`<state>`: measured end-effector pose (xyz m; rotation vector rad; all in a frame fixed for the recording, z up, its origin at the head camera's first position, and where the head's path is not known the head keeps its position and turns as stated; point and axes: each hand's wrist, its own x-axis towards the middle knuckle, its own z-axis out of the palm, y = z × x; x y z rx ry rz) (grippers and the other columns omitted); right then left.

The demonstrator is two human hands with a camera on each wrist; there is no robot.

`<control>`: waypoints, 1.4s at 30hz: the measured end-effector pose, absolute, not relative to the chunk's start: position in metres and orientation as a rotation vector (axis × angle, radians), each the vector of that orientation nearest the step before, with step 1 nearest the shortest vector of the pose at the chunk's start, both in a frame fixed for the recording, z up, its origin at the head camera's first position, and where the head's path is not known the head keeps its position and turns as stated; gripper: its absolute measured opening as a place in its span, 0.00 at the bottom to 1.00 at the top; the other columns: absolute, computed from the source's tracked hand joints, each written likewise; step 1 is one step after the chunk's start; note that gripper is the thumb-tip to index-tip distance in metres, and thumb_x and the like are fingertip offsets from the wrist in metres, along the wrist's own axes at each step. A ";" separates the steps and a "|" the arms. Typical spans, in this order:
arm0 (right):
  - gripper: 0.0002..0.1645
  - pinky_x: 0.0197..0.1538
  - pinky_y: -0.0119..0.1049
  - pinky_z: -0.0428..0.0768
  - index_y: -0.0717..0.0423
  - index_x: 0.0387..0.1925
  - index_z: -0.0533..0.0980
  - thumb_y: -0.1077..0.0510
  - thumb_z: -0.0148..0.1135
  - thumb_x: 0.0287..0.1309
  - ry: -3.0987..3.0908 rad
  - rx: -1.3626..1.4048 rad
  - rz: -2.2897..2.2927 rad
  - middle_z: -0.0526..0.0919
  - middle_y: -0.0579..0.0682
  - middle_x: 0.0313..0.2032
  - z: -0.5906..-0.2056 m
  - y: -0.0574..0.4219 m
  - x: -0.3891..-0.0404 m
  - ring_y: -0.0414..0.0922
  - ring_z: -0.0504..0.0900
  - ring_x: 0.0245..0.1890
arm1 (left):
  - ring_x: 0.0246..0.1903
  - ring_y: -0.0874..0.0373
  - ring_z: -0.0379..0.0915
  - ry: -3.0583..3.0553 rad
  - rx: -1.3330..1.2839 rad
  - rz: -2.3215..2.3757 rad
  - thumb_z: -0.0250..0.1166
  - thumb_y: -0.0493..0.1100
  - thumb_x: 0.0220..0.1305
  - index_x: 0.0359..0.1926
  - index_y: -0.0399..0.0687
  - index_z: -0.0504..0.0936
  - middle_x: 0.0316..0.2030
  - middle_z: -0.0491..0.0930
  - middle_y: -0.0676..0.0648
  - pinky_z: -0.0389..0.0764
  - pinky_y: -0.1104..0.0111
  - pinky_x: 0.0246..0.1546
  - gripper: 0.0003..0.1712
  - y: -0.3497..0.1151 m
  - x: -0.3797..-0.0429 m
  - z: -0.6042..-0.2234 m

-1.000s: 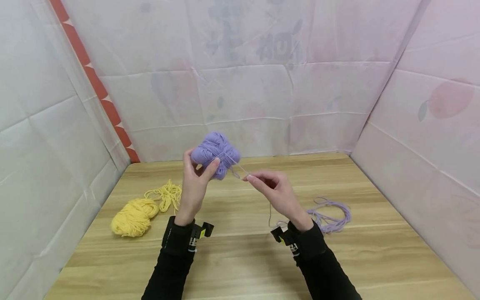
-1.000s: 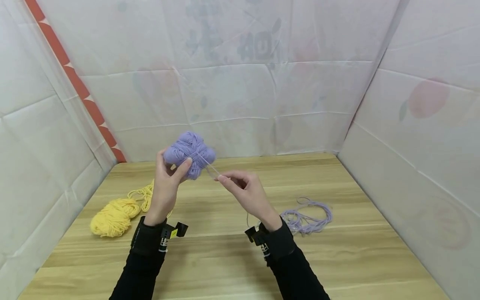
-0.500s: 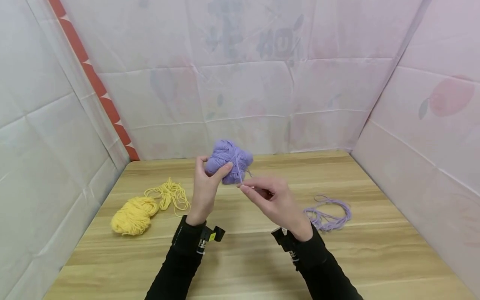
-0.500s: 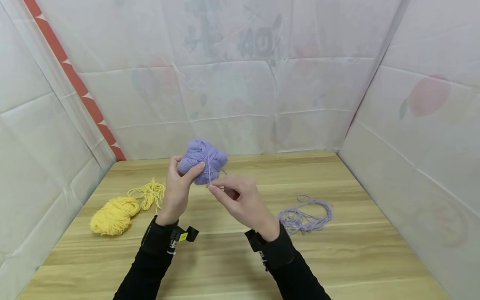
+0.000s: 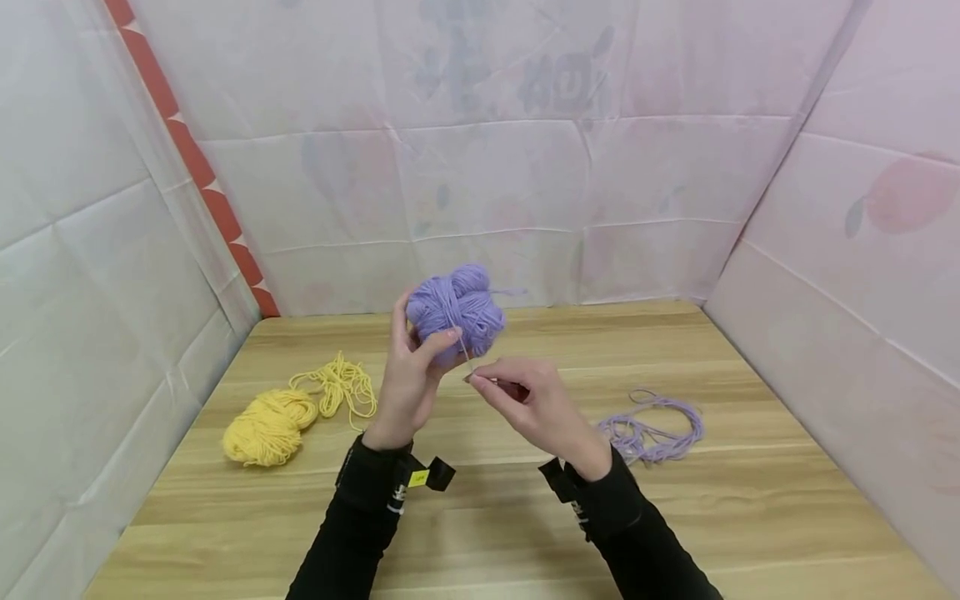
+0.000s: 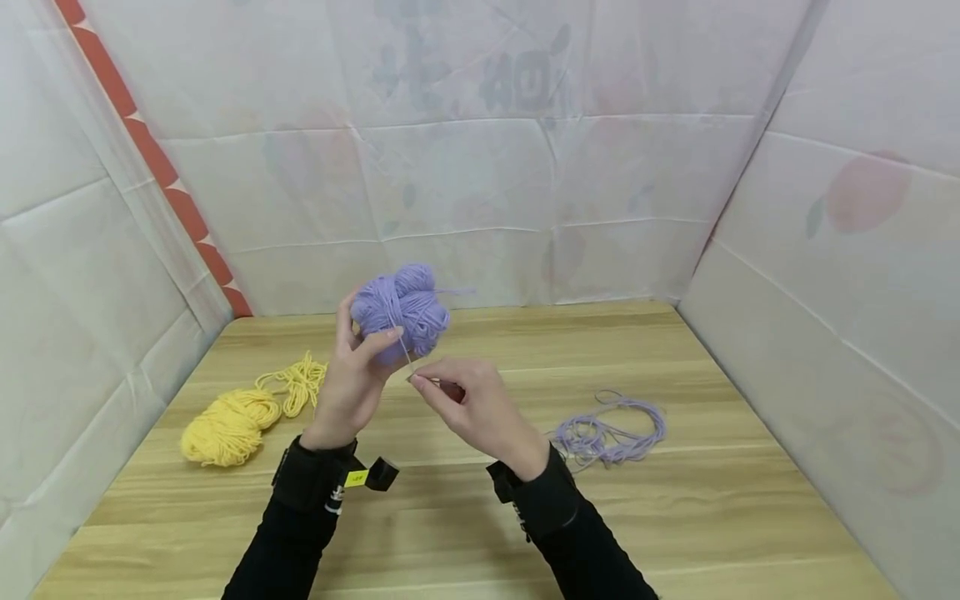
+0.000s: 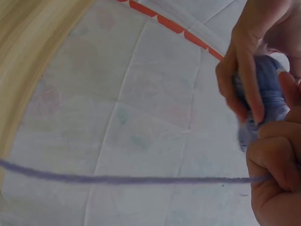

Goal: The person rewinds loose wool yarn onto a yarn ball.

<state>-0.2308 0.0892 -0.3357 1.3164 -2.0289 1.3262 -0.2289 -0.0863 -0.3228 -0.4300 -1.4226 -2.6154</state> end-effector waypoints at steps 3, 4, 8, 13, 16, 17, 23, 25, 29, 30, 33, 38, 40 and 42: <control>0.09 0.20 0.23 0.59 0.60 0.37 0.84 0.69 0.60 0.60 -2.075 1.286 1.405 0.68 0.45 0.16 -0.338 0.090 -0.237 0.31 0.58 0.16 | 0.59 0.48 0.70 -1.427 -0.493 -2.659 0.54 0.29 0.65 0.65 0.59 0.57 0.62 0.62 0.42 0.80 0.64 0.54 0.33 -0.092 -0.229 -0.320; 0.09 0.19 0.24 0.59 0.60 0.38 0.84 0.69 0.59 0.61 -2.097 1.284 1.436 0.67 0.45 0.15 -0.340 0.091 -0.240 0.30 0.58 0.16 | 0.58 0.49 0.70 -1.434 -0.514 -2.671 0.54 0.30 0.66 0.64 0.59 0.57 0.62 0.62 0.42 0.80 0.65 0.54 0.32 -0.094 -0.229 -0.319; 0.11 0.20 0.27 0.63 0.66 0.41 0.83 0.70 0.56 0.63 -2.176 1.288 1.584 0.78 0.51 0.20 -0.344 0.097 -0.251 0.31 0.57 0.16 | 0.58 0.53 0.70 -1.528 -0.568 -2.678 0.56 0.33 0.68 0.63 0.58 0.59 0.60 0.65 0.44 0.78 0.68 0.56 0.28 -0.098 -0.230 -0.317; 0.08 0.23 0.28 0.63 0.67 0.35 0.81 0.70 0.55 0.62 -2.321 1.209 1.747 0.73 0.41 0.20 -0.343 0.116 -0.259 0.31 0.59 0.18 | 0.59 0.54 0.69 -1.756 -0.676 -2.662 0.59 0.34 0.66 0.65 0.57 0.59 0.60 0.68 0.45 0.75 0.66 0.58 0.31 -0.103 -0.228 -0.318; 0.09 0.23 0.30 0.60 0.63 0.29 0.78 0.67 0.54 0.64 -2.408 1.178 1.884 0.61 0.39 0.18 -0.341 0.132 -0.264 0.34 0.59 0.18 | 0.57 0.52 0.72 -1.937 -0.775 -2.595 0.62 0.35 0.64 0.68 0.56 0.59 0.58 0.71 0.43 0.77 0.61 0.57 0.35 -0.108 -0.226 -0.319; 0.10 0.24 0.32 0.60 0.59 0.30 0.78 0.65 0.53 0.65 -2.435 1.157 1.937 0.61 0.39 0.19 -0.341 0.138 -0.264 0.36 0.59 0.19 | 0.55 0.52 0.73 -2.002 -0.809 -2.559 0.64 0.36 0.62 0.68 0.56 0.59 0.57 0.72 0.42 0.79 0.60 0.55 0.36 -0.109 -0.225 -0.319; 0.11 0.25 0.34 0.59 0.55 0.37 0.77 0.53 0.53 0.69 -2.498 0.958 2.011 0.60 0.43 0.19 -0.335 0.153 -0.266 0.41 0.56 0.19 | 0.49 0.48 0.75 -2.394 -1.008 -2.234 0.69 0.40 0.58 0.66 0.61 0.65 0.52 0.74 0.40 0.82 0.54 0.47 0.37 -0.115 -0.224 -0.325; 0.13 0.24 0.34 0.58 0.55 0.37 0.75 0.50 0.52 0.70 -2.463 0.893 2.033 0.58 0.43 0.18 -0.333 0.152 -0.264 0.41 0.55 0.18 | 0.50 0.48 0.74 -2.497 -1.043 -2.100 0.70 0.40 0.57 0.66 0.62 0.66 0.52 0.74 0.41 0.82 0.55 0.47 0.37 -0.115 -0.225 -0.328; 0.09 0.24 0.35 0.56 0.52 0.38 0.73 0.53 0.49 0.72 -2.322 0.847 2.075 0.56 0.44 0.16 -0.331 0.147 -0.261 0.42 0.53 0.16 | 0.50 0.50 0.75 -2.660 -0.921 -1.796 0.71 0.44 0.56 0.66 0.62 0.66 0.52 0.76 0.44 0.83 0.61 0.45 0.38 -0.113 -0.228 -0.333; 0.09 0.24 0.36 0.56 0.53 0.39 0.73 0.54 0.49 0.72 -2.295 0.847 2.061 0.55 0.46 0.17 -0.332 0.146 -0.261 0.44 0.53 0.17 | 0.50 0.50 0.75 -2.676 -0.862 -1.739 0.72 0.45 0.55 0.66 0.60 0.66 0.52 0.76 0.43 0.83 0.62 0.44 0.38 -0.112 -0.229 -0.333; 0.12 0.25 0.37 0.57 0.58 0.47 0.74 0.56 0.48 0.72 -2.162 0.960 2.014 0.58 0.48 0.19 -0.349 0.148 -0.271 0.45 0.54 0.18 | 0.48 0.50 0.76 -2.677 -0.653 -1.618 0.73 0.47 0.53 0.66 0.56 0.66 0.51 0.77 0.42 0.83 0.64 0.42 0.40 -0.108 -0.231 -0.334; 0.17 0.26 0.33 0.58 0.62 0.57 0.71 0.61 0.46 0.73 -2.009 1.160 1.865 0.66 0.44 0.24 -0.426 0.163 -0.326 0.38 0.60 0.21 | 0.46 0.47 0.78 -2.545 -0.384 -1.628 0.74 0.46 0.52 0.63 0.53 0.66 0.50 0.77 0.42 0.84 0.62 0.41 0.39 -0.104 -0.237 -0.335; 0.15 0.25 0.34 0.58 0.63 0.55 0.71 0.64 0.45 0.72 -2.061 1.129 1.800 0.66 0.46 0.23 -0.411 0.157 -0.310 0.38 0.60 0.21 | 0.48 0.46 0.78 -2.484 -0.310 -1.652 0.74 0.48 0.53 0.62 0.53 0.64 0.52 0.76 0.41 0.84 0.60 0.42 0.39 -0.104 -0.240 -0.335; 0.12 0.25 0.35 0.60 0.61 0.51 0.72 0.64 0.46 0.71 -2.130 1.106 1.758 0.66 0.48 0.22 -0.369 0.143 -0.274 0.40 0.61 0.21 | 0.49 0.46 0.78 -2.412 -0.253 -1.706 0.74 0.49 0.53 0.62 0.52 0.63 0.52 0.76 0.40 0.84 0.59 0.44 0.40 -0.104 -0.242 -0.334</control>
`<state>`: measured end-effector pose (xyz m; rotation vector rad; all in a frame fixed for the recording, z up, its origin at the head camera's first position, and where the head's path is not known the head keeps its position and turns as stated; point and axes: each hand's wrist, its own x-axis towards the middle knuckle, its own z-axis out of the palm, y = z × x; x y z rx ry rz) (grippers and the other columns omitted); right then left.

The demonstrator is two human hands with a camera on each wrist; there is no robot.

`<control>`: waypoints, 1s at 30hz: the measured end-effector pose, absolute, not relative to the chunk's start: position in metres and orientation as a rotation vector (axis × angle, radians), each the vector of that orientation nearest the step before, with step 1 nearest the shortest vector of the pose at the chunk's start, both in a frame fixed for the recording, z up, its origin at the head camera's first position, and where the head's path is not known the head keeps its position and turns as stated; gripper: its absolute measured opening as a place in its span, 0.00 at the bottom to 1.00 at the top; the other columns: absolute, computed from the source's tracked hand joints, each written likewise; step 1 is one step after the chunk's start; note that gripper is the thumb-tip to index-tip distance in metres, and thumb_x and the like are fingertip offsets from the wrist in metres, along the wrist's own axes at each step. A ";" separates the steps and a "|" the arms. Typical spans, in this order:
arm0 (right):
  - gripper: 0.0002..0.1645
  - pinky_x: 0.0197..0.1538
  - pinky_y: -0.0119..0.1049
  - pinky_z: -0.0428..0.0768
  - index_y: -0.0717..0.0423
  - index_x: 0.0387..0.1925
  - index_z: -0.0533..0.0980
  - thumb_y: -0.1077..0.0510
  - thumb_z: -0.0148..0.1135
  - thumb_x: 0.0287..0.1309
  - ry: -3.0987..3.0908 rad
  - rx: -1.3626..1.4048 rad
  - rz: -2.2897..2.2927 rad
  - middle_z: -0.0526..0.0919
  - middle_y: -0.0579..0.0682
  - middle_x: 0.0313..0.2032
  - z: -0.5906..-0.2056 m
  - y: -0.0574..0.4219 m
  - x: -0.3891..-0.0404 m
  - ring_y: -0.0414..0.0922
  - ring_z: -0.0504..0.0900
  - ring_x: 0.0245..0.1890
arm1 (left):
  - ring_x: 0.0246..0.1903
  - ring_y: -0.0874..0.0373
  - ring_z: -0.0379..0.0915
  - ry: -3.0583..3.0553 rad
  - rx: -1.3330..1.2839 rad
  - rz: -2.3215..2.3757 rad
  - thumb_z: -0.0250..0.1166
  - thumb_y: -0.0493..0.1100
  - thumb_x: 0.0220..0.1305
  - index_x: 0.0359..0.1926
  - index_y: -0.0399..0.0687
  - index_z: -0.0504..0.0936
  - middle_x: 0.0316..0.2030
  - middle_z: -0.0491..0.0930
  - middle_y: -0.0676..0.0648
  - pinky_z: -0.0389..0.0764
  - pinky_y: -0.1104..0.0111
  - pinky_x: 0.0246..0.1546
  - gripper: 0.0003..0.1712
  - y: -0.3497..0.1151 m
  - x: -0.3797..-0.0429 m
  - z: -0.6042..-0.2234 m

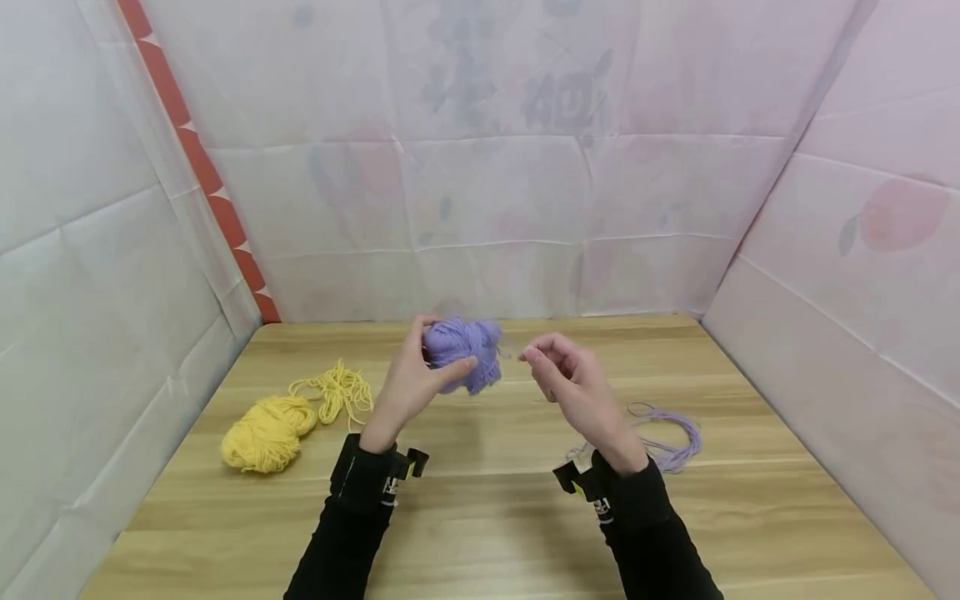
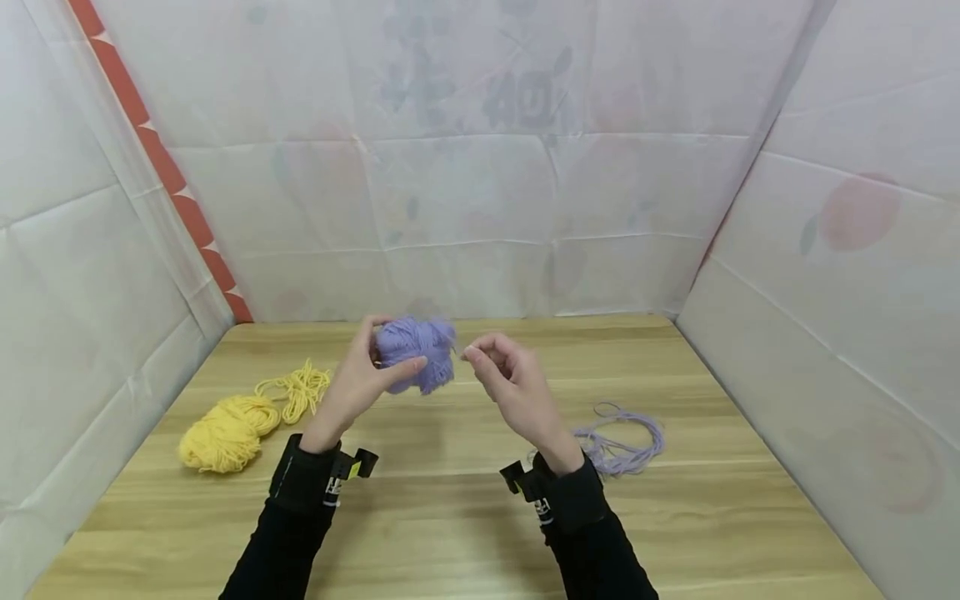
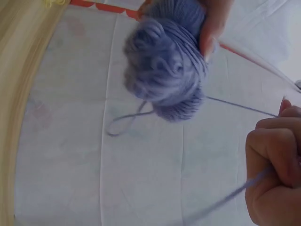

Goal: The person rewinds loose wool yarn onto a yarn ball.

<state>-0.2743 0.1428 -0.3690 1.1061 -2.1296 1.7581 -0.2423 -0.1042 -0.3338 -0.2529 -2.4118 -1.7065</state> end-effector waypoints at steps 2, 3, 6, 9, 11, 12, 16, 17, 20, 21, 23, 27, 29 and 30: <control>0.09 0.22 0.36 0.61 0.62 0.48 0.71 0.65 0.47 0.71 -2.183 1.109 1.742 0.66 0.50 0.20 -0.329 0.128 -0.240 0.42 0.61 0.18 | 0.50 0.46 0.78 -2.343 -0.211 -1.758 0.73 0.51 0.53 0.62 0.51 0.61 0.53 0.75 0.40 0.84 0.58 0.45 0.40 -0.105 -0.243 -0.333; 0.08 0.20 0.35 0.60 0.64 0.47 0.70 0.66 0.47 0.70 -2.166 1.151 1.766 0.67 0.49 0.20 -0.323 0.125 -0.235 0.41 0.60 0.17 | 0.50 0.46 0.78 -2.307 -0.198 -1.793 0.73 0.51 0.54 0.62 0.51 0.60 0.53 0.75 0.40 0.84 0.58 0.45 0.41 -0.105 -0.243 -0.332; 0.09 0.14 0.35 0.59 0.68 0.48 0.66 0.66 0.46 0.71 -2.152 1.240 1.835 0.72 0.49 0.20 -0.324 0.119 -0.235 0.42 0.59 0.12 | 0.50 0.47 0.78 -2.202 -0.174 -1.875 0.73 0.50 0.54 0.62 0.51 0.59 0.53 0.76 0.41 0.83 0.58 0.45 0.40 -0.105 -0.241 -0.329; 0.10 0.11 0.34 0.61 0.69 0.49 0.63 0.66 0.46 0.71 -2.161 1.302 1.909 0.77 0.47 0.21 -0.325 0.115 -0.235 0.42 0.59 0.09 | 0.50 0.47 0.77 -2.111 -0.153 -1.944 0.72 0.48 0.56 0.61 0.50 0.57 0.53 0.75 0.41 0.83 0.58 0.47 0.39 -0.105 -0.239 -0.327; 0.11 0.11 0.34 0.64 0.68 0.50 0.63 0.65 0.47 0.71 -2.196 1.305 1.907 0.80 0.47 0.22 -0.326 0.112 -0.235 0.42 0.61 0.08 | 0.50 0.48 0.76 -2.045 -0.158 -1.994 0.71 0.47 0.57 0.60 0.49 0.57 0.53 0.74 0.41 0.82 0.58 0.47 0.38 -0.105 -0.239 -0.326; 0.11 0.11 0.35 0.65 0.68 0.50 0.63 0.64 0.47 0.71 -2.216 1.301 1.911 0.81 0.47 0.22 -0.326 0.111 -0.235 0.42 0.62 0.08 | 0.50 0.48 0.76 -2.015 -0.160 -2.017 0.70 0.46 0.58 0.59 0.49 0.56 0.53 0.74 0.41 0.82 0.58 0.48 0.37 -0.105 -0.238 -0.326; 0.10 0.11 0.34 0.68 0.67 0.48 0.68 0.64 0.49 0.70 -2.291 1.294 1.878 0.82 0.54 0.22 -0.328 0.107 -0.237 0.43 0.64 0.08 | 0.50 0.49 0.75 -1.916 -0.199 -2.097 0.69 0.44 0.59 0.58 0.49 0.56 0.54 0.74 0.42 0.80 0.59 0.50 0.35 -0.106 -0.237 -0.324; 0.10 0.12 0.34 0.69 0.66 0.47 0.70 0.64 0.50 0.70 -2.306 1.299 1.860 0.82 0.56 0.23 -0.329 0.106 -0.238 0.44 0.65 0.08 | 0.51 0.50 0.75 -1.895 -0.209 -2.114 0.69 0.44 0.59 0.58 0.50 0.57 0.54 0.74 0.42 0.79 0.59 0.51 0.34 -0.106 -0.236 -0.324; 0.08 0.12 0.34 0.70 0.63 0.42 0.75 0.64 0.50 0.69 -2.342 1.320 1.797 0.82 0.61 0.23 -0.331 0.105 -0.241 0.45 0.67 0.08 | 0.52 0.50 0.75 -1.844 -0.247 -2.161 0.68 0.43 0.60 0.58 0.51 0.57 0.55 0.74 0.42 0.78 0.59 0.54 0.33 -0.107 -0.235 -0.321; 0.08 0.13 0.33 0.70 0.62 0.41 0.76 0.64 0.51 0.69 -2.345 1.331 1.781 0.81 0.61 0.23 -0.332 0.104 -0.242 0.44 0.67 0.08 | 0.52 0.50 0.76 -1.828 -0.263 -2.176 0.68 0.42 0.60 0.58 0.51 0.57 0.56 0.74 0.42 0.78 0.59 0.54 0.33 -0.107 -0.235 -0.320; 0.07 0.13 0.33 0.69 0.60 0.40 0.77 0.64 0.52 0.69 -2.350 1.349 1.770 0.81 0.63 0.23 -0.334 0.103 -0.244 0.44 0.67 0.09 | 0.53 0.50 0.76 -1.801 -0.287 -2.200 0.67 0.42 0.60 0.58 0.52 0.58 0.56 0.74 0.42 0.78 0.59 0.55 0.32 -0.107 -0.234 -0.319; 0.07 0.13 0.35 0.67 0.60 0.39 0.78 0.64 0.53 0.67 -2.356 1.352 1.785 0.78 0.62 0.21 -0.338 0.101 -0.249 0.45 0.65 0.10 | 0.53 0.50 0.76 -1.757 -0.328 -2.235 0.66 0.41 0.61 0.57 0.52 0.58 0.56 0.75 0.42 0.78 0.60 0.56 0.30 -0.107 -0.232 -0.317; 0.07 0.13 0.35 0.67 0.60 0.39 0.79 0.64 0.54 0.67 -2.363 1.335 1.797 0.77 0.61 0.20 -0.340 0.100 -0.251 0.46 0.65 0.10 | 0.53 0.50 0.77 -1.742 -0.338 -2.248 0.66 0.41 0.61 0.57 0.51 0.58 0.56 0.75 0.41 0.78 0.61 0.55 0.29 -0.108 -0.231 -0.316; 0.07 0.13 0.36 0.67 0.61 0.39 0.79 0.65 0.54 0.67 -2.365 1.326 1.806 0.76 0.62 0.20 -0.342 0.099 -0.252 0.46 0.64 0.10 | 0.53 0.50 0.77 -1.738 -0.343 -2.254 0.66 0.40 0.61 0.57 0.51 0.58 0.56 0.75 0.41 0.78 0.61 0.55 0.29 -0.108 -0.231 -0.316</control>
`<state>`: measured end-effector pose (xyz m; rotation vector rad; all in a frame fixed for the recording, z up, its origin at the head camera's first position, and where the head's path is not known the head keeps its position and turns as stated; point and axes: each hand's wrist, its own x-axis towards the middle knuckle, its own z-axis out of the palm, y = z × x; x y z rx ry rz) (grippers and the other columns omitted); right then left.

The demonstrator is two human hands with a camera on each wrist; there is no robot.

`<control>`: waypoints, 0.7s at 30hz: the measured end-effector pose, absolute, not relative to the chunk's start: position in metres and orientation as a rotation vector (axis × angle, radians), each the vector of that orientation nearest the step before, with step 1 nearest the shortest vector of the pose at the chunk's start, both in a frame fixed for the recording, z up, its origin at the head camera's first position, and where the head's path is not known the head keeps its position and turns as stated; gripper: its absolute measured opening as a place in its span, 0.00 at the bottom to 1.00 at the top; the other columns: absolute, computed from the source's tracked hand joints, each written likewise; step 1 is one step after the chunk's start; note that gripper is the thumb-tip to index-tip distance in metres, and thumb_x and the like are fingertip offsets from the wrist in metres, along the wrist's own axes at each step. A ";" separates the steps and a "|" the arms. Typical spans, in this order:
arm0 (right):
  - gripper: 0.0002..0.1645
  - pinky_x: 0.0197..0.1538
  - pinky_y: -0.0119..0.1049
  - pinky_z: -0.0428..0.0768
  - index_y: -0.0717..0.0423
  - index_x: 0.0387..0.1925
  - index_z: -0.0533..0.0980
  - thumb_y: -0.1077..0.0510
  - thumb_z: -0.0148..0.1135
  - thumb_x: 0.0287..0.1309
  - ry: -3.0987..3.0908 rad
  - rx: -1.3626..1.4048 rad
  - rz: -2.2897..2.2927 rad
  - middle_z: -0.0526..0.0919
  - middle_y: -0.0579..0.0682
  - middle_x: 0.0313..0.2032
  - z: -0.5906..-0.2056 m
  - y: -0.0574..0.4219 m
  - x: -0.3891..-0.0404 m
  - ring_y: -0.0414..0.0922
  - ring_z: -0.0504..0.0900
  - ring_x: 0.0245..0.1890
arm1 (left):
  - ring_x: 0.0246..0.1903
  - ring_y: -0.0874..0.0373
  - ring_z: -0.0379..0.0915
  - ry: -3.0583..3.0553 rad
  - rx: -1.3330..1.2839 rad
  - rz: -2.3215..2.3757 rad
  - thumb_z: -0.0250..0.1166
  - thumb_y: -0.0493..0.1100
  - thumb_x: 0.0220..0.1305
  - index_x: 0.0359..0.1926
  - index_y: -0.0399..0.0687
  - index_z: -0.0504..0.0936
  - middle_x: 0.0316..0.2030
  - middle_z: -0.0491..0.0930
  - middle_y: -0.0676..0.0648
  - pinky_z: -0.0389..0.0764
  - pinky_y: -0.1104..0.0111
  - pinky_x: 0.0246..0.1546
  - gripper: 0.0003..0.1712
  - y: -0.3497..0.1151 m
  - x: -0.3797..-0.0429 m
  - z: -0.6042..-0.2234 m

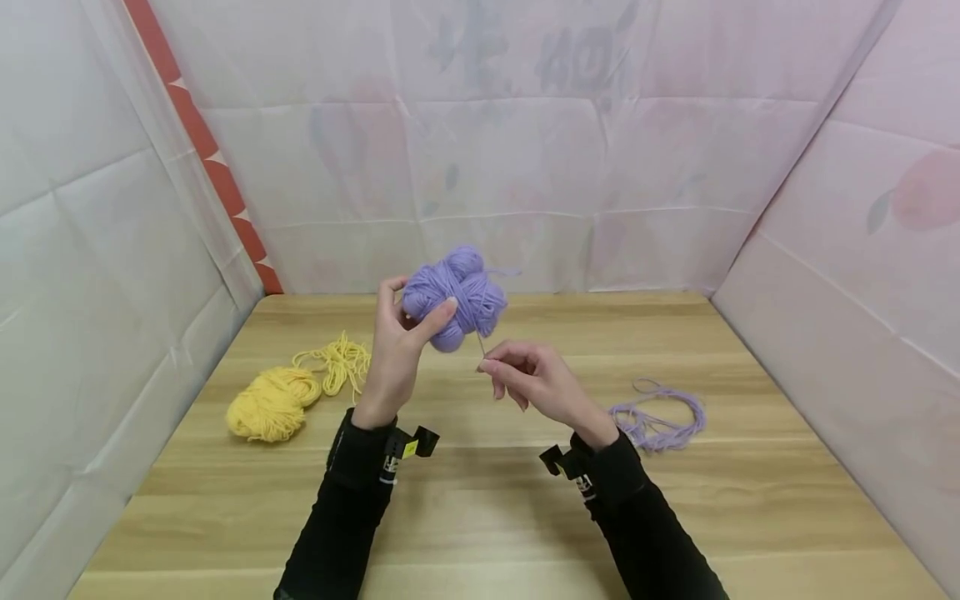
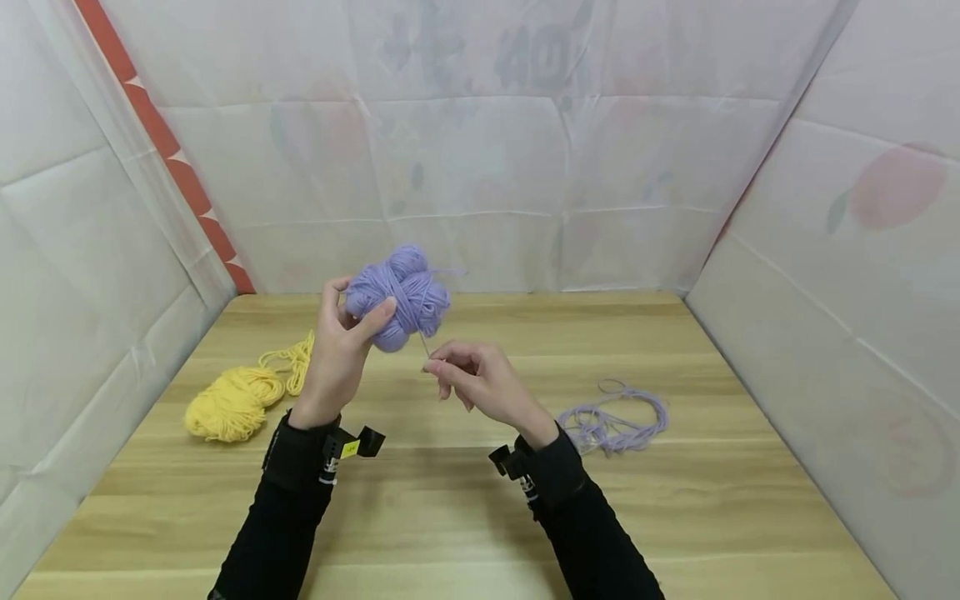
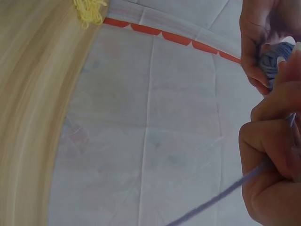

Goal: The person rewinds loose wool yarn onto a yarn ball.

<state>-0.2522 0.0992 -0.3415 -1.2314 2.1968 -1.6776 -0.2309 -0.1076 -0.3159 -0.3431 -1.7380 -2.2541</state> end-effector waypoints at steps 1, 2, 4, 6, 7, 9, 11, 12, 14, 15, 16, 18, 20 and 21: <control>0.08 0.13 0.36 0.67 0.61 0.39 0.80 0.65 0.55 0.66 2.197 -1.225 -1.685 0.76 0.61 0.20 -0.342 0.099 -0.254 0.46 0.64 0.10 | 0.53 0.50 0.77 -1.737 -0.353 -2.255 0.65 0.40 0.61 0.57 0.51 0.58 0.56 0.75 0.41 0.78 0.62 0.55 0.29 -0.107 -0.231 -0.315; 0.08 0.13 0.36 0.66 0.61 0.39 0.80 0.65 0.55 0.66 2.199 -1.216 -1.690 0.76 0.61 0.20 -0.343 0.099 -0.255 0.46 0.64 0.10 | 0.52 0.51 0.77 -1.739 -0.363 -2.255 0.65 0.40 0.61 0.57 0.51 0.58 0.56 0.75 0.41 0.78 0.62 0.54 0.29 -0.107 -0.231 -0.315; 0.08 0.14 0.36 0.66 0.62 0.40 0.80 0.64 0.55 0.66 2.199 -1.201 -1.699 0.76 0.61 0.20 -0.345 0.099 -0.257 0.45 0.64 0.10 | 0.52 0.51 0.77 -1.745 -0.386 -2.261 0.65 0.39 0.61 0.58 0.51 0.58 0.56 0.75 0.40 0.79 0.62 0.54 0.29 -0.107 -0.231 -0.314; 0.09 0.14 0.35 0.66 0.63 0.40 0.81 0.64 0.55 0.66 2.195 -1.185 -1.708 0.76 0.60 0.20 -0.348 0.100 -0.259 0.43 0.65 0.11 | 0.52 0.52 0.77 -1.762 -0.410 -2.268 0.64 0.38 0.62 0.59 0.51 0.58 0.56 0.75 0.40 0.79 0.63 0.53 0.30 -0.107 -0.230 -0.314; 0.09 0.14 0.33 0.67 0.64 0.40 0.81 0.64 0.55 0.66 2.192 -1.169 -1.715 0.76 0.58 0.20 -0.348 0.101 -0.260 0.42 0.65 0.11 | 0.52 0.51 0.77 -1.774 -0.428 -2.273 0.64 0.38 0.62 0.60 0.52 0.58 0.56 0.75 0.39 0.79 0.63 0.53 0.30 -0.108 -0.229 -0.314; 0.10 0.15 0.31 0.68 0.66 0.41 0.80 0.64 0.55 0.66 2.186 -1.141 -1.730 0.76 0.54 0.19 -0.349 0.103 -0.262 0.40 0.65 0.12 | 0.53 0.51 0.77 -1.805 -0.467 -2.284 0.64 0.37 0.62 0.61 0.52 0.58 0.56 0.76 0.39 0.79 0.63 0.53 0.31 -0.108 -0.228 -0.314; 0.10 0.16 0.29 0.68 0.68 0.40 0.80 0.65 0.55 0.66 2.190 -1.111 -1.750 0.76 0.50 0.19 -0.349 0.106 -0.264 0.37 0.66 0.13 | 0.54 0.51 0.76 -1.854 -0.506 -2.285 0.64 0.38 0.62 0.62 0.53 0.59 0.56 0.76 0.39 0.79 0.62 0.54 0.31 -0.109 -0.227 -0.314; 0.10 0.16 0.29 0.68 0.69 0.39 0.80 0.65 0.55 0.66 2.195 -1.091 -1.761 0.75 0.49 0.19 -0.349 0.108 -0.265 0.37 0.66 0.13 | 0.54 0.51 0.76 -1.880 -0.530 -2.281 0.64 0.38 0.62 0.62 0.53 0.59 0.57 0.75 0.39 0.79 0.61 0.54 0.32 -0.110 -0.227 -0.314; 0.09 0.17 0.30 0.69 0.69 0.36 0.78 0.65 0.55 0.66 2.205 -1.052 -1.778 0.75 0.47 0.18 -0.348 0.111 -0.267 0.36 0.67 0.13 | 0.56 0.51 0.75 -1.938 -0.575 -2.273 0.64 0.38 0.62 0.64 0.54 0.61 0.58 0.74 0.40 0.79 0.60 0.55 0.32 -0.111 -0.227 -0.314; 0.08 0.18 0.30 0.69 0.69 0.35 0.78 0.66 0.54 0.65 2.210 -1.033 -1.785 0.74 0.46 0.17 -0.348 0.113 -0.268 0.36 0.67 0.13 | 0.56 0.51 0.75 -1.969 -0.598 -2.269 0.65 0.38 0.62 0.64 0.55 0.61 0.58 0.74 0.40 0.79 0.59 0.55 0.33 -0.112 -0.227 -0.314; 0.08 0.18 0.30 0.69 0.67 0.33 0.77 0.66 0.54 0.65 2.227 -1.009 -1.787 0.73 0.45 0.17 -0.347 0.115 -0.268 0.36 0.67 0.13 | 0.56 0.50 0.75 -1.996 -0.625 -2.267 0.65 0.38 0.62 0.65 0.55 0.62 0.59 0.73 0.40 0.80 0.58 0.54 0.33 -0.112 -0.227 -0.314; 0.08 0.19 0.30 0.68 0.65 0.29 0.74 0.68 0.52 0.64 2.233 -0.950 -1.803 0.71 0.44 0.15 -0.347 0.119 -0.270 0.36 0.67 0.14 | 0.55 0.49 0.75 -2.061 -0.681 -2.259 0.66 0.38 0.61 0.66 0.56 0.63 0.58 0.73 0.39 0.81 0.57 0.52 0.35 -0.113 -0.227 -0.315; 0.10 0.20 0.29 0.68 0.61 0.27 0.73 0.69 0.49 0.63 2.248 -0.904 -1.817 0.68 0.42 0.14 -0.346 0.123 -0.270 0.36 0.66 0.14 | 0.52 0.48 0.76 -2.139 -0.739 -2.249 0.68 0.37 0.59 0.65 0.57 0.64 0.56 0.73 0.38 0.82 0.55 0.49 0.35 -0.114 -0.227 -0.316; 0.11 0.20 0.29 0.67 0.59 0.26 0.72 0.70 0.48 0.62 2.253 -0.884 -1.823 0.67 0.42 0.14 -0.345 0.124 -0.271 0.36 0.66 0.14 | 0.51 0.47 0.77 -2.186 -0.766 -2.235 0.69 0.37 0.58 0.65 0.58 0.65 0.55 0.74 0.38 0.83 0.55 0.47 0.36 -0.114 -0.228 -0.317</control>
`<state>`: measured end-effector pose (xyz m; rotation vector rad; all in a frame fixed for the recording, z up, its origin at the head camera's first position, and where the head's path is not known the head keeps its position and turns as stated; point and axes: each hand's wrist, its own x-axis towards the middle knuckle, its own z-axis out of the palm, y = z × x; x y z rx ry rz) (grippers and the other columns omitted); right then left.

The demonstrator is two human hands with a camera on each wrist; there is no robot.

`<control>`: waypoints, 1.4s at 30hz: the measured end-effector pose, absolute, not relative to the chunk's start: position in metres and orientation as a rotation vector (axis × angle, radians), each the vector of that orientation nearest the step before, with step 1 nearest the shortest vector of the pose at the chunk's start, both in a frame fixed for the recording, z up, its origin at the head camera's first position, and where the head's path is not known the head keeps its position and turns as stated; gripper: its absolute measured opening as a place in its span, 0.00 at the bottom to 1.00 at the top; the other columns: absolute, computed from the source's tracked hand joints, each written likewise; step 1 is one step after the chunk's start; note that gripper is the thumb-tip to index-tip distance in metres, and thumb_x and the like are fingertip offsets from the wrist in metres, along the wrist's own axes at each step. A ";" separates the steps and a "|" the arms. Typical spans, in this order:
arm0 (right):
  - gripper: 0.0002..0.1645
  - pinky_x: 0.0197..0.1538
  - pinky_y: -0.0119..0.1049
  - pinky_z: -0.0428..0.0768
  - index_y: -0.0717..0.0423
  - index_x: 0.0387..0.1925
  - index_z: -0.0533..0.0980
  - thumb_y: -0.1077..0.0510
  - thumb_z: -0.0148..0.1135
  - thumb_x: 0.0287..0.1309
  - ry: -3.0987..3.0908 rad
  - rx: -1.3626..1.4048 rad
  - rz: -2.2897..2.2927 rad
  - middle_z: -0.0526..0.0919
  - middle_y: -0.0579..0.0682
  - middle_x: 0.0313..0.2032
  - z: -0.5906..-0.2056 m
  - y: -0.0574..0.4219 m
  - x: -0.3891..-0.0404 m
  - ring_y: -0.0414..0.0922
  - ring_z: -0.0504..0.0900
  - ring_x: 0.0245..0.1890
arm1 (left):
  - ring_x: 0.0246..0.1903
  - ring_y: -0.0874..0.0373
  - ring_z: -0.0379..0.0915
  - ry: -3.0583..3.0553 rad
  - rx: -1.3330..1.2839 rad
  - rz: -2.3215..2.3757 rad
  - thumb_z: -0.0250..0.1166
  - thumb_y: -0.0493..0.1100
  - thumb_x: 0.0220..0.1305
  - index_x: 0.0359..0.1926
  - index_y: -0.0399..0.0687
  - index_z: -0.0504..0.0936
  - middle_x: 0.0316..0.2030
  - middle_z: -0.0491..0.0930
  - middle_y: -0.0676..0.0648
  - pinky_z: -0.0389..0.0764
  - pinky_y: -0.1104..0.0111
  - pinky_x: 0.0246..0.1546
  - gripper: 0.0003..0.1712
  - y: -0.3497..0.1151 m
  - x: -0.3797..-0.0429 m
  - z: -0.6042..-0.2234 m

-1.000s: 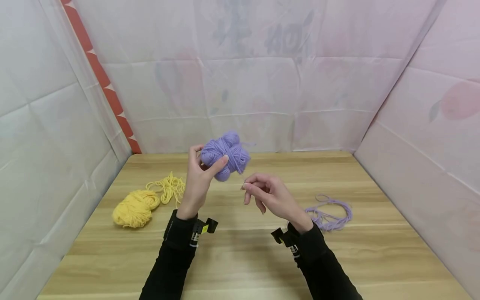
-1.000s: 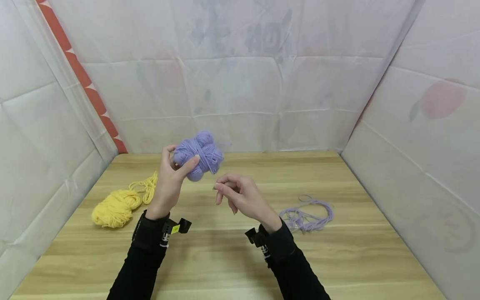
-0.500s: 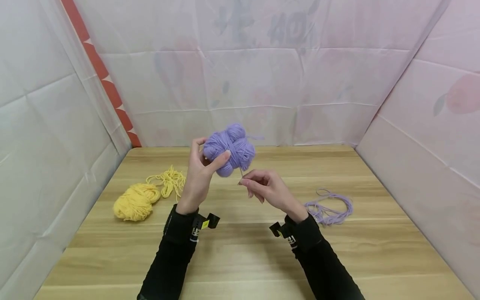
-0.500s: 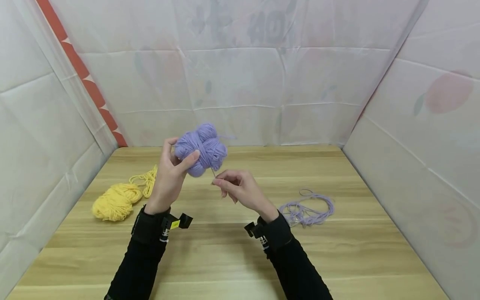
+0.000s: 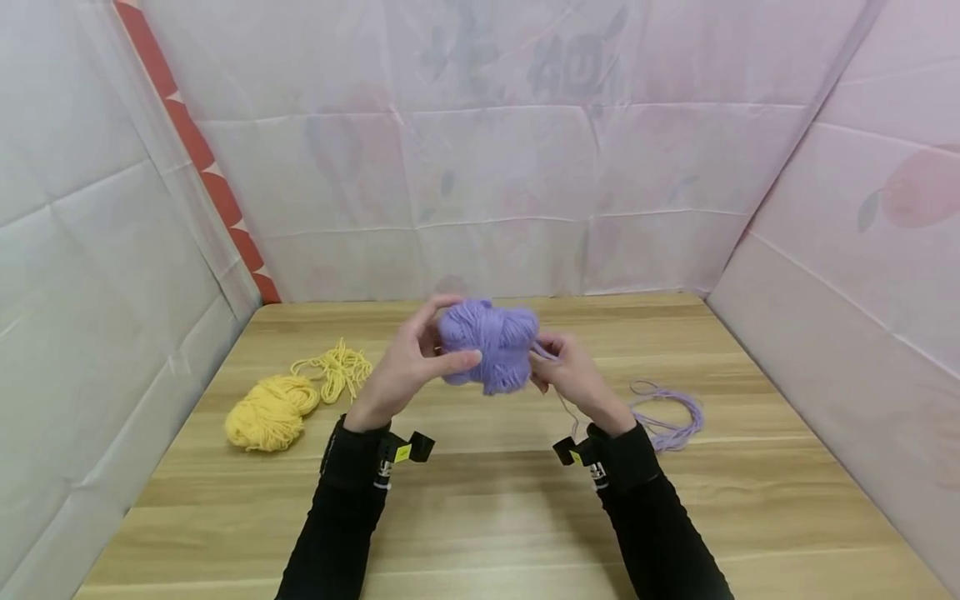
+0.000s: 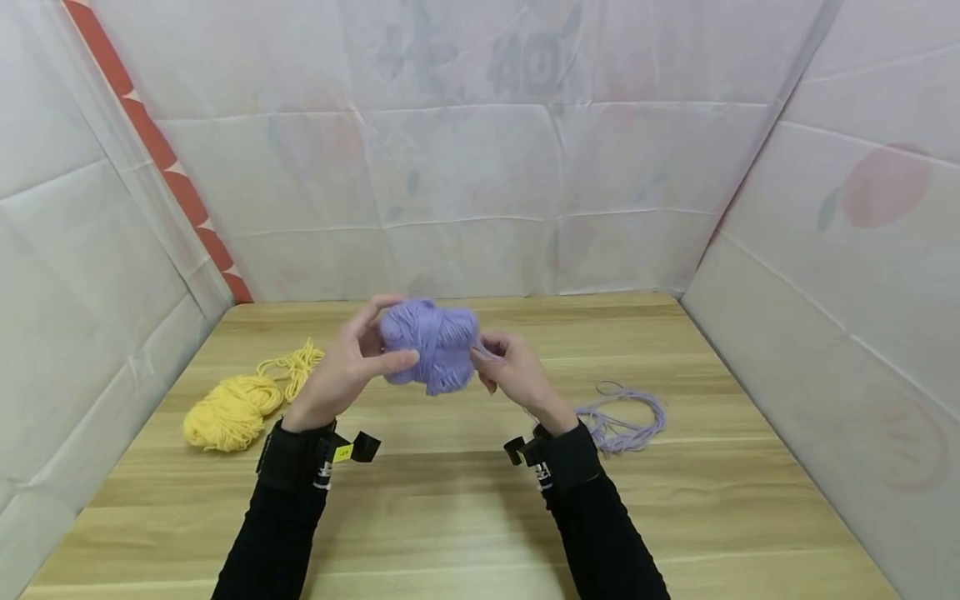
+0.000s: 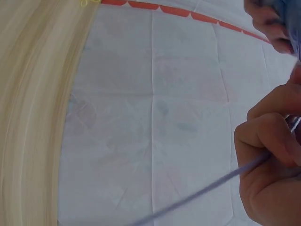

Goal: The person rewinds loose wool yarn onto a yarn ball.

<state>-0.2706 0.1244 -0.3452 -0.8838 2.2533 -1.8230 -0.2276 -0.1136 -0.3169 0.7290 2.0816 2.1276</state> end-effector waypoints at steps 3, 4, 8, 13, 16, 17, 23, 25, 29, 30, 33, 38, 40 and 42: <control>0.12 0.19 0.28 0.67 0.54 0.25 0.72 0.68 0.48 0.62 2.253 -0.816 -1.856 0.70 0.41 0.17 -0.343 0.127 -0.271 0.35 0.66 0.15 | 0.49 0.48 0.76 2.131 0.773 1.962 0.71 0.38 0.56 0.64 0.60 0.67 0.52 0.74 0.39 0.83 0.56 0.46 0.36 -0.113 -0.228 -0.319; 0.12 0.19 0.28 0.68 0.53 0.25 0.73 0.66 0.50 0.64 2.251 -0.795 -1.865 0.72 0.40 0.18 -0.342 0.127 -0.271 0.35 0.67 0.15 | 0.49 0.48 0.76 2.153 0.787 1.909 0.71 0.39 0.55 0.63 0.61 0.68 0.51 0.75 0.41 0.83 0.56 0.46 0.36 -0.113 -0.228 -0.320; 0.14 0.19 0.27 0.68 0.51 0.25 0.73 0.54 0.55 0.68 2.266 -0.701 -1.907 0.73 0.38 0.21 -0.340 0.126 -0.270 0.34 0.68 0.17 | 0.50 0.50 0.75 2.269 0.859 1.746 0.73 0.40 0.54 0.61 0.62 0.70 0.53 0.75 0.46 0.82 0.59 0.48 0.35 -0.110 -0.231 -0.323; 0.16 0.18 0.31 0.58 0.58 0.28 0.72 0.50 0.56 0.67 2.272 -0.692 -1.987 0.63 0.41 0.15 -0.338 0.127 -0.266 0.37 0.59 0.15 | 0.47 0.52 0.77 2.485 0.939 1.585 0.75 0.41 0.51 0.61 0.57 0.71 0.52 0.77 0.46 0.84 0.65 0.43 0.36 -0.107 -0.235 -0.325; 0.14 0.21 0.34 0.56 0.61 0.34 0.75 0.53 0.56 0.68 2.261 -0.749 -2.036 0.60 0.43 0.16 -0.335 0.128 -0.262 0.41 0.56 0.16 | 0.45 0.51 0.77 2.595 0.874 1.549 0.75 0.42 0.50 0.62 0.54 0.71 0.51 0.78 0.43 0.84 0.67 0.40 0.37 -0.106 -0.237 -0.327; 0.12 0.22 0.34 0.56 0.60 0.36 0.76 0.54 0.56 0.68 2.266 -0.772 -2.046 0.59 0.43 0.16 -0.334 0.129 -0.260 0.42 0.56 0.16 | 0.45 0.50 0.77 2.617 0.830 1.560 0.75 0.42 0.50 0.61 0.54 0.71 0.51 0.78 0.42 0.84 0.66 0.39 0.37 -0.106 -0.237 -0.327; 0.10 0.24 0.34 0.59 0.65 0.42 0.77 0.60 0.56 0.67 2.318 -0.970 -2.035 0.62 0.44 0.18 -0.327 0.127 -0.247 0.42 0.58 0.18 | 0.44 0.47 0.79 2.676 0.537 1.777 0.75 0.43 0.50 0.60 0.53 0.69 0.50 0.77 0.41 0.85 0.63 0.38 0.36 -0.104 -0.237 -0.326; 0.09 0.23 0.35 0.60 0.65 0.43 0.77 0.62 0.56 0.66 2.348 -1.072 -2.002 0.63 0.44 0.18 -0.325 0.125 -0.245 0.41 0.59 0.18 | 0.45 0.46 0.79 2.656 0.454 1.873 0.75 0.44 0.51 0.59 0.53 0.68 0.50 0.77 0.41 0.85 0.62 0.38 0.35 -0.104 -0.237 -0.325; 0.09 0.23 0.35 0.61 0.64 0.44 0.78 0.65 0.55 0.66 2.373 -1.223 -1.937 0.64 0.45 0.19 -0.325 0.120 -0.240 0.39 0.60 0.18 | 0.48 0.46 0.79 2.598 0.343 2.047 0.74 0.47 0.53 0.59 0.52 0.64 0.52 0.75 0.41 0.85 0.60 0.41 0.36 -0.105 -0.236 -0.324; 0.09 0.23 0.35 0.61 0.65 0.44 0.79 0.66 0.55 0.66 2.368 -1.245 -1.927 0.64 0.44 0.19 -0.325 0.119 -0.239 0.39 0.59 0.18 | 0.49 0.46 0.79 2.576 0.326 2.093 0.73 0.48 0.54 0.59 0.52 0.64 0.52 0.75 0.41 0.85 0.59 0.42 0.36 -0.105 -0.236 -0.323; 0.09 0.22 0.34 0.60 0.66 0.42 0.79 0.66 0.56 0.65 2.348 -1.265 -1.902 0.69 0.43 0.21 -0.326 0.116 -0.238 0.39 0.59 0.18 | 0.50 0.47 0.78 2.501 0.297 2.228 0.72 0.48 0.55 0.59 0.51 0.62 0.53 0.75 0.42 0.84 0.58 0.46 0.36 -0.106 -0.236 -0.323; 0.08 0.22 0.34 0.60 0.63 0.42 0.81 0.66 0.58 0.64 2.326 -1.266 -1.847 0.71 0.43 0.22 -0.326 0.114 -0.235 0.40 0.59 0.18 | 0.49 0.48 0.77 2.402 0.290 2.389 0.71 0.45 0.57 0.58 0.48 0.61 0.52 0.76 0.41 0.83 0.58 0.48 0.34 -0.108 -0.235 -0.321; 0.09 0.21 0.34 0.59 0.61 0.42 0.82 0.66 0.58 0.63 2.336 -1.265 -1.814 0.70 0.43 0.21 -0.327 0.113 -0.235 0.40 0.59 0.17 | 0.48 0.49 0.77 2.379 0.290 2.432 0.70 0.44 0.58 0.57 0.47 0.60 0.52 0.76 0.41 0.82 0.59 0.47 0.33 -0.108 -0.235 -0.319; 0.09 0.21 0.34 0.60 0.60 0.42 0.82 0.66 0.59 0.63 2.348 -1.262 -1.779 0.72 0.43 0.21 -0.327 0.111 -0.236 0.40 0.59 0.17 | 0.47 0.50 0.77 2.361 0.287 2.470 0.70 0.43 0.58 0.56 0.47 0.61 0.52 0.77 0.41 0.82 0.61 0.47 0.32 -0.109 -0.235 -0.318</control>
